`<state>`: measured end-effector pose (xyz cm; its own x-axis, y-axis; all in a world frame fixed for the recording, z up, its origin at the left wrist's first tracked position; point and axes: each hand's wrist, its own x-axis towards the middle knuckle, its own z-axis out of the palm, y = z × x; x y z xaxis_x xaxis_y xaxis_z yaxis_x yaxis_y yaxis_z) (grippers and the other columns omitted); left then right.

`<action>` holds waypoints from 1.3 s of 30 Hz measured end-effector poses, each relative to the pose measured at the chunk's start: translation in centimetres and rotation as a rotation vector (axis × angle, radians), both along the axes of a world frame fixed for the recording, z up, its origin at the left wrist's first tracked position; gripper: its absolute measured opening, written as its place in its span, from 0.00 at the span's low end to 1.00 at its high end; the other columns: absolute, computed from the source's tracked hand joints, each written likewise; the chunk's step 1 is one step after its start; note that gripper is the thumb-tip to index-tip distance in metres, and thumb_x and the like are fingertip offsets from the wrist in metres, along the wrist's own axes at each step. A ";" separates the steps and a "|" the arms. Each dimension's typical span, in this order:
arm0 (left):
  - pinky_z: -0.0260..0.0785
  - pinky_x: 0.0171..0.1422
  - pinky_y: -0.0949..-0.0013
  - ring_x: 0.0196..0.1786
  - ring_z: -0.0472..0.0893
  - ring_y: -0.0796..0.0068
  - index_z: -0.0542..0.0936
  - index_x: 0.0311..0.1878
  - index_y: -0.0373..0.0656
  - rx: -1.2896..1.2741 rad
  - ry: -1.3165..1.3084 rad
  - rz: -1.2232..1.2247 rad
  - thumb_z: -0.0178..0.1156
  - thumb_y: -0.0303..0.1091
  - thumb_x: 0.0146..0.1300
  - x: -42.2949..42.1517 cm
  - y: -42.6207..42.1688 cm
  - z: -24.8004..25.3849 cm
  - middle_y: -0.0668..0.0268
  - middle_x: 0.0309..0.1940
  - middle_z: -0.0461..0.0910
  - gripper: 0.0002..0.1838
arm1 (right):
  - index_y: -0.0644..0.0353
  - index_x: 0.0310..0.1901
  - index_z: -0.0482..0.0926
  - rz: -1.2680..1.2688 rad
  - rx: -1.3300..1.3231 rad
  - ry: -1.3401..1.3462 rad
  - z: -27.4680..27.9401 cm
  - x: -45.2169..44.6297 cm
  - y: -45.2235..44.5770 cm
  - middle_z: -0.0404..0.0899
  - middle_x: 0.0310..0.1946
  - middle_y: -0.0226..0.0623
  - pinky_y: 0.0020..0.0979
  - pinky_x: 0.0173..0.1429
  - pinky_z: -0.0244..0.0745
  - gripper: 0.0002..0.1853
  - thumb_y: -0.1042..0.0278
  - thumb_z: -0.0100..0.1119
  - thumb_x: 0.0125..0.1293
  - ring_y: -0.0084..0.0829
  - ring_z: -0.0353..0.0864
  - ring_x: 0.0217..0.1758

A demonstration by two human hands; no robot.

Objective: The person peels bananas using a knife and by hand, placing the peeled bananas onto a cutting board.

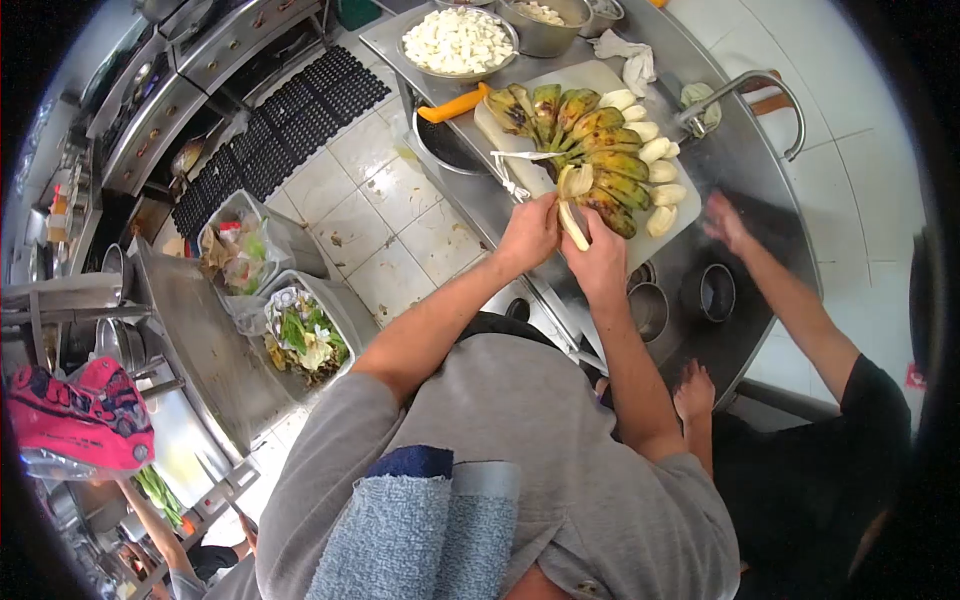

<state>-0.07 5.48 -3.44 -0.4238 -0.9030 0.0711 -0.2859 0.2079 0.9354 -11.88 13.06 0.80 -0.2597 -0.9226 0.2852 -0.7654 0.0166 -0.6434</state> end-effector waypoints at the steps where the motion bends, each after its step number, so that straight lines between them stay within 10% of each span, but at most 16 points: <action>1: 0.74 0.43 0.50 0.40 0.81 0.37 0.79 0.50 0.34 0.002 0.001 0.008 0.53 0.31 0.70 0.0 0.0 0.1 0.38 0.34 0.79 0.12 | 0.61 0.48 0.79 -0.002 -0.010 -0.003 0.0 0.2 0.0 0.83 0.32 0.50 0.45 0.41 0.78 0.16 0.71 0.67 0.56 0.52 0.85 0.37; 16: 0.76 0.48 0.54 0.41 0.84 0.45 0.81 0.50 0.36 -0.045 0.088 0.046 0.57 0.29 0.67 0.1 -0.8 -1.3 0.43 0.37 0.83 0.12 | 0.70 0.47 0.81 -0.122 0.003 -0.587 -2.9 -2.4 0.1 0.87 0.39 0.40 0.27 0.48 0.79 0.19 0.74 0.74 0.53 0.25 0.85 0.42; 22: 0.76 0.48 0.62 0.41 0.85 0.60 0.82 0.51 0.35 0.212 0.148 -0.040 0.61 0.30 0.65 0.0 -1.7 -2.4 0.52 0.38 0.85 0.14 | 0.70 0.45 0.81 -0.143 -0.015 -0.725 -3.0 -2.3 0.2 0.86 0.39 0.37 0.25 0.48 0.78 0.18 0.75 0.74 0.54 0.22 0.84 0.42; 25: 0.74 0.46 0.70 0.40 0.80 0.76 0.80 0.52 0.31 0.531 0.247 -0.184 0.64 0.26 0.63 0.3 -2.5 -3.1 0.63 0.40 0.82 0.15 | 0.68 0.43 0.82 -0.176 -0.021 -0.483 -2.0 -1.1 0.1 0.86 0.34 0.40 0.28 0.43 0.78 0.16 0.72 0.73 0.55 0.25 0.85 0.37; 31: 0.75 0.45 0.69 0.39 0.80 0.75 0.81 0.50 0.32 0.763 0.442 -0.073 0.62 0.25 0.63 -0.3 -1.9 -3.2 0.63 0.40 0.82 0.13 | 0.65 0.44 0.81 -0.149 0.270 0.136 1.9 1.2 -0.9 0.82 0.30 0.52 0.41 0.40 0.77 0.17 0.62 0.69 0.57 0.49 0.85 0.34; 39: 0.75 0.45 0.70 0.40 0.81 0.76 0.80 0.53 0.32 0.679 0.392 -0.100 0.64 0.25 0.62 -0.1 -2.5 -3.5 0.62 0.42 0.83 0.16 | 0.68 0.52 0.81 -0.105 0.261 -0.313 -1.7 -2.0 -0.3 0.86 0.38 0.47 0.33 0.46 0.78 0.22 0.63 0.69 0.60 0.36 0.86 0.39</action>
